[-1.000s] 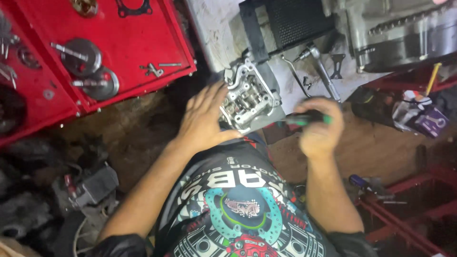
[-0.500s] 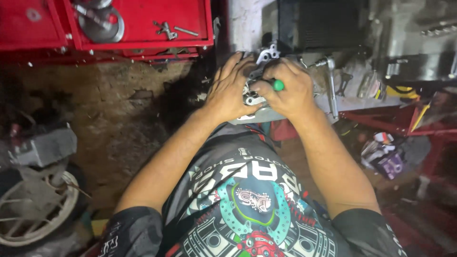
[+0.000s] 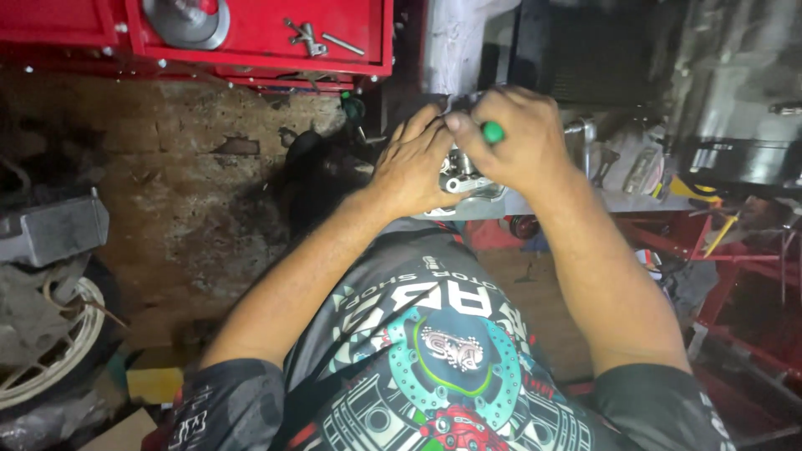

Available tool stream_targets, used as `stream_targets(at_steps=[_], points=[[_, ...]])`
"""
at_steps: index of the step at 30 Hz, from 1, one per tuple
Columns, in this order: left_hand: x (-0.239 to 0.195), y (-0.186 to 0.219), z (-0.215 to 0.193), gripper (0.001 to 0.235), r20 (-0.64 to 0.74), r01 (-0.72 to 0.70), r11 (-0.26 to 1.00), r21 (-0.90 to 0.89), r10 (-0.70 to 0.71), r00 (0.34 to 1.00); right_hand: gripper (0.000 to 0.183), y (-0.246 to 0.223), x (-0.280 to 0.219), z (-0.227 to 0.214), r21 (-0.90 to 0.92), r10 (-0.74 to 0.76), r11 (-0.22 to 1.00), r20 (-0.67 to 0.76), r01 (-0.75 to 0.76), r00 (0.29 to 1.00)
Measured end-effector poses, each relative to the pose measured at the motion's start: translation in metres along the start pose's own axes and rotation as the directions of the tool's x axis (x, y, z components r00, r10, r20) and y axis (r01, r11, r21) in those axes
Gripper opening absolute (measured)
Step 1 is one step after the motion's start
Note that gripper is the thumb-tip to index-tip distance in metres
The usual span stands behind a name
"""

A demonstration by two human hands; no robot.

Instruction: Inspecting and cleaning a motorcycle cylinder head using a screwdriver at a workbench.

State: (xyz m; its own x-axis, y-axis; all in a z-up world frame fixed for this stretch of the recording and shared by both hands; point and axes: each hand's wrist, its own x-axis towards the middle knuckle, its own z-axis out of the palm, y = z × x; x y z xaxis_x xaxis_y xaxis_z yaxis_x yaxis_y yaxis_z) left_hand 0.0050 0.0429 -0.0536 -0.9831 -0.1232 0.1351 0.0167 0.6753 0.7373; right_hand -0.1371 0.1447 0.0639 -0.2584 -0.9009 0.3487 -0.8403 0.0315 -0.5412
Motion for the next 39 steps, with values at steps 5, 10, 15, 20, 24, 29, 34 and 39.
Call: stream_targets(at_steps=[5, 10, 15, 20, 24, 29, 34, 39], points=[[0.002, 0.005, -0.012, 0.095, 0.055, 0.02, 1.0, -0.02, -0.019, 0.998, 0.031, -0.002, 0.01, 0.0, 0.056, 0.129, 0.99, 0.038, -0.131, 0.991], [0.005, 0.008, -0.014, 0.101, 0.135, 0.03, 1.0, 0.003, -0.03, 0.99, 0.029, -0.001, 0.009, 0.012, -0.071, 0.583, 0.812, 0.115, -0.579, 0.804], [0.004, 0.003, -0.012, 0.109, 0.14, 0.045, 0.999, -0.027, -0.041, 0.989, 0.033, -0.007, -0.002, -0.001, 0.049, 0.378, 0.926, -0.119, -0.375, 0.918], [0.005, 0.012, -0.023, 0.111, 0.145, 0.023, 1.0, -0.01, -0.021, 0.989, 0.016, -0.034, -0.076, -0.064, 0.112, 0.565, 0.824, -0.257, -0.556, 0.784], [0.013, 0.025, -0.047, 0.121, 0.307, 0.055, 0.997, 0.048, -0.067, 0.949, 0.016, -0.057, -0.136, -0.041, -0.008, 0.705, 0.696, -0.185, -0.718, 0.685], [0.028, 0.035, -0.06, 0.107, 0.289, -0.049, 0.998, 0.026, 0.039, 0.957, 0.038, -0.059, -0.151, 0.031, -0.101, 0.723, 0.659, -0.187, -0.745, 0.665], [0.06, 0.032, -0.063, 0.079, 0.352, -0.176, 0.983, 0.043, 0.15, 0.924, 0.057, -0.072, -0.116, 0.021, -0.191, 0.891, 0.441, -0.025, -0.877, 0.453], [0.098, 0.039, -0.071, 0.077, 0.589, -0.218, 0.975, 0.04, 0.153, 0.793, 0.067, -0.071, -0.1, 0.019, -0.214, 0.945, 0.261, 0.256, -0.941, 0.203]])
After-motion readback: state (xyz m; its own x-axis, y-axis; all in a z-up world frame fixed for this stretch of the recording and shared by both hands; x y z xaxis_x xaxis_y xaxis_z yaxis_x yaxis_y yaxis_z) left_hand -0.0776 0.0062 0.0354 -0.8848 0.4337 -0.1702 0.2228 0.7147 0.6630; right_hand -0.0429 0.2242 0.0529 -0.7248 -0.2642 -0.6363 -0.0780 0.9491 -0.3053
